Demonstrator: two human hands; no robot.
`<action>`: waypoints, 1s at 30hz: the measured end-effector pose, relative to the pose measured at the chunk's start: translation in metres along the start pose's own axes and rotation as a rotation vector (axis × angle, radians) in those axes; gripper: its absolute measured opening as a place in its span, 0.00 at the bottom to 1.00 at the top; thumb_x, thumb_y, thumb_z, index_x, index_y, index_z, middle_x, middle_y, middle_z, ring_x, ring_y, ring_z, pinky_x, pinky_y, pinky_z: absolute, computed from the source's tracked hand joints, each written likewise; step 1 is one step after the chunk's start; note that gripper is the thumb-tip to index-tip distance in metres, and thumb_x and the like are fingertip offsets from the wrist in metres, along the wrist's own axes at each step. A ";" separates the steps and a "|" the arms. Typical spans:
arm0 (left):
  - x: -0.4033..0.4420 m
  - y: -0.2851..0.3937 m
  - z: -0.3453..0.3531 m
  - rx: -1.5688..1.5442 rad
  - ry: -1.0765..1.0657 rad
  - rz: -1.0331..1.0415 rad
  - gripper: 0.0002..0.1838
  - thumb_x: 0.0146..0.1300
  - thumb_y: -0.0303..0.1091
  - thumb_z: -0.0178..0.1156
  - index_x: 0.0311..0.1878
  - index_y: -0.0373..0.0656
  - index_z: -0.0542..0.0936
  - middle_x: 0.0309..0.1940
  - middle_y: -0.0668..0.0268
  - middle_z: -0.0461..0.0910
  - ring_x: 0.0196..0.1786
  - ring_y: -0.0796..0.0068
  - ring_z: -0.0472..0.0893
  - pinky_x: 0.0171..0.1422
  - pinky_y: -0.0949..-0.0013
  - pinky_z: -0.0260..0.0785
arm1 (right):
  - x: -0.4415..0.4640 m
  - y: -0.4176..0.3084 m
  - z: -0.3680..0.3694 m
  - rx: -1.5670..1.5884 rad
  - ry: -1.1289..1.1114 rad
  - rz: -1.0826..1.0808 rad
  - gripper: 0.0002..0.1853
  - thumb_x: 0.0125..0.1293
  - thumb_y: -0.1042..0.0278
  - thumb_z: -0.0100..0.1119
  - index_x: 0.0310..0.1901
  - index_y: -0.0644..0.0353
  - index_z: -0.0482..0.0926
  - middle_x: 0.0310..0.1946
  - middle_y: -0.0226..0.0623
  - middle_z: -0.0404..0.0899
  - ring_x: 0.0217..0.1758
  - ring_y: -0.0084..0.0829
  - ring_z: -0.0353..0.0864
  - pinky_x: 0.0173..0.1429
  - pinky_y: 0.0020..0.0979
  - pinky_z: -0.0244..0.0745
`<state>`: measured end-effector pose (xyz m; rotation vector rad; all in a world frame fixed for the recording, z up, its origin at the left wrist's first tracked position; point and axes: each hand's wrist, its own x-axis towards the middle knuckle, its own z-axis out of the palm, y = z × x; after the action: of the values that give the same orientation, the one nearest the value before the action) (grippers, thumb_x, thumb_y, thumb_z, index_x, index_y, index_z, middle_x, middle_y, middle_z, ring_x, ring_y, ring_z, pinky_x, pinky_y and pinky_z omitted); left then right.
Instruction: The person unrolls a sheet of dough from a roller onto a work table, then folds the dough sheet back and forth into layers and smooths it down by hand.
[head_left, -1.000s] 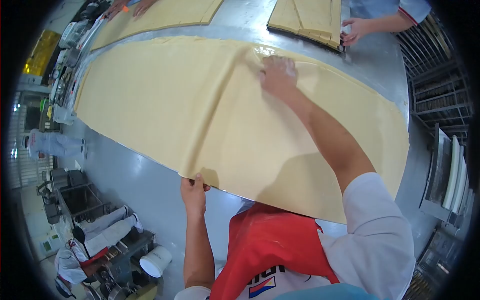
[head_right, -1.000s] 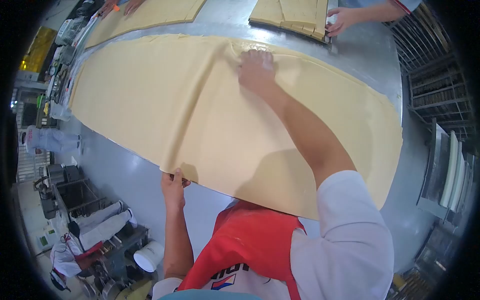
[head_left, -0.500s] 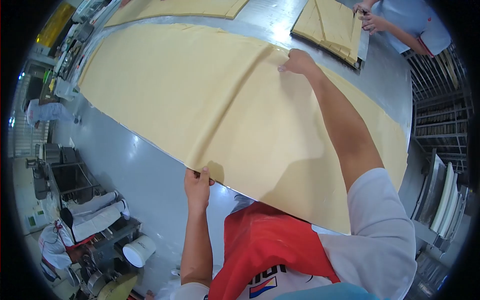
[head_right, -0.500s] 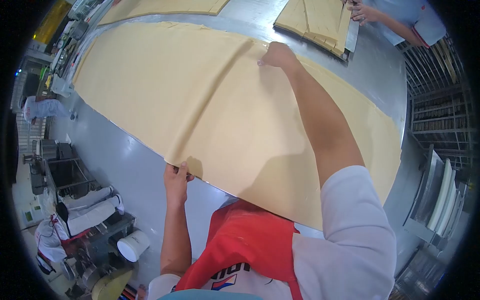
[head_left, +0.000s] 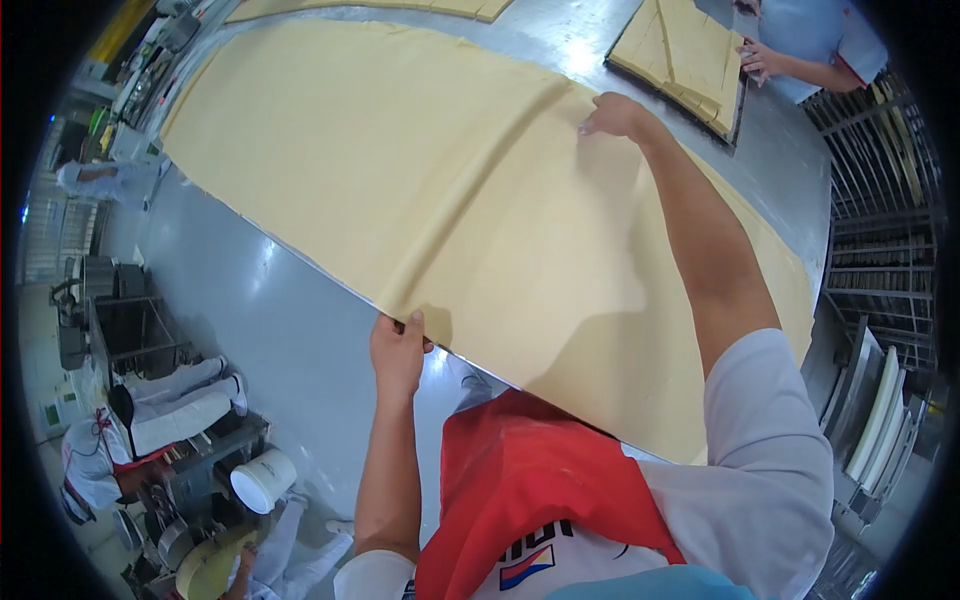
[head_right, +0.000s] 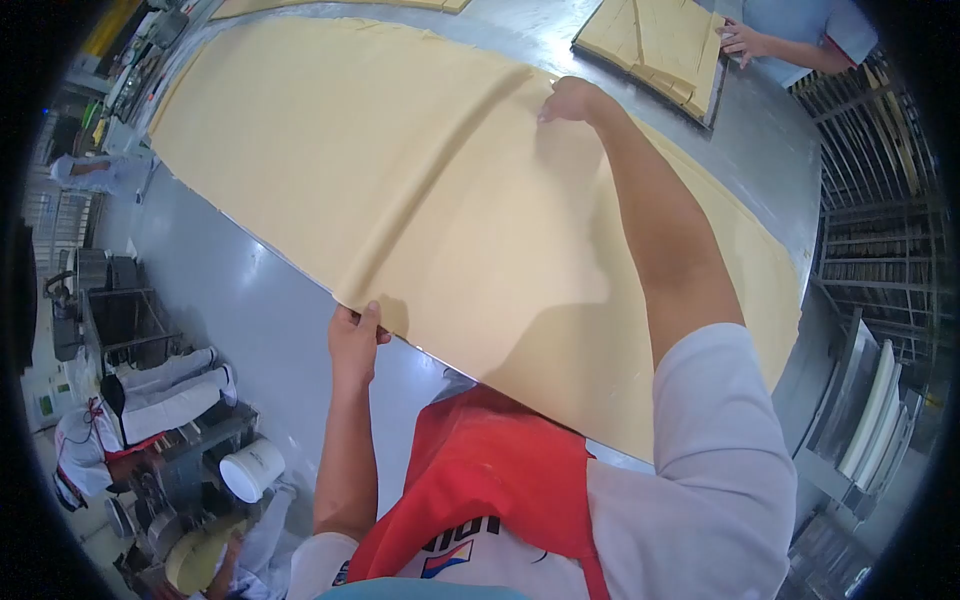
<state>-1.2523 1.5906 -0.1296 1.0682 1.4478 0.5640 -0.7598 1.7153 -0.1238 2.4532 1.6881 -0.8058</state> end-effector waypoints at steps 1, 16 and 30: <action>0.001 0.000 -0.002 -0.001 0.005 -0.004 0.14 0.75 0.30 0.56 0.60 0.37 0.73 0.41 0.63 0.82 0.31 0.79 0.79 0.34 0.74 0.73 | 0.001 0.005 0.003 0.165 0.048 0.003 0.47 0.52 0.42 0.75 0.65 0.72 0.73 0.69 0.56 0.71 0.70 0.49 0.73 0.68 0.43 0.71; -0.035 -0.006 0.039 -0.846 -0.129 -0.343 0.18 0.76 0.35 0.54 0.61 0.31 0.75 0.57 0.56 0.81 0.61 0.63 0.80 0.65 0.55 0.73 | 0.033 0.024 0.000 0.808 -0.023 -0.516 0.22 0.68 0.59 0.58 0.57 0.67 0.80 0.53 0.45 0.83 0.59 0.39 0.82 0.64 0.42 0.75; -0.019 0.002 0.072 -0.869 -0.115 -0.463 0.21 0.72 0.28 0.62 0.64 0.31 0.72 0.60 0.53 0.77 0.60 0.57 0.79 0.61 0.45 0.77 | 0.010 -0.024 -0.028 0.284 0.144 -0.112 0.29 0.61 0.52 0.70 0.56 0.69 0.81 0.47 0.40 0.85 0.47 0.33 0.81 0.52 0.38 0.76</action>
<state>-1.1852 1.5582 -0.1317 0.0724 1.1063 0.6795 -0.7677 1.7426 -0.0985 2.6780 1.8930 -0.9647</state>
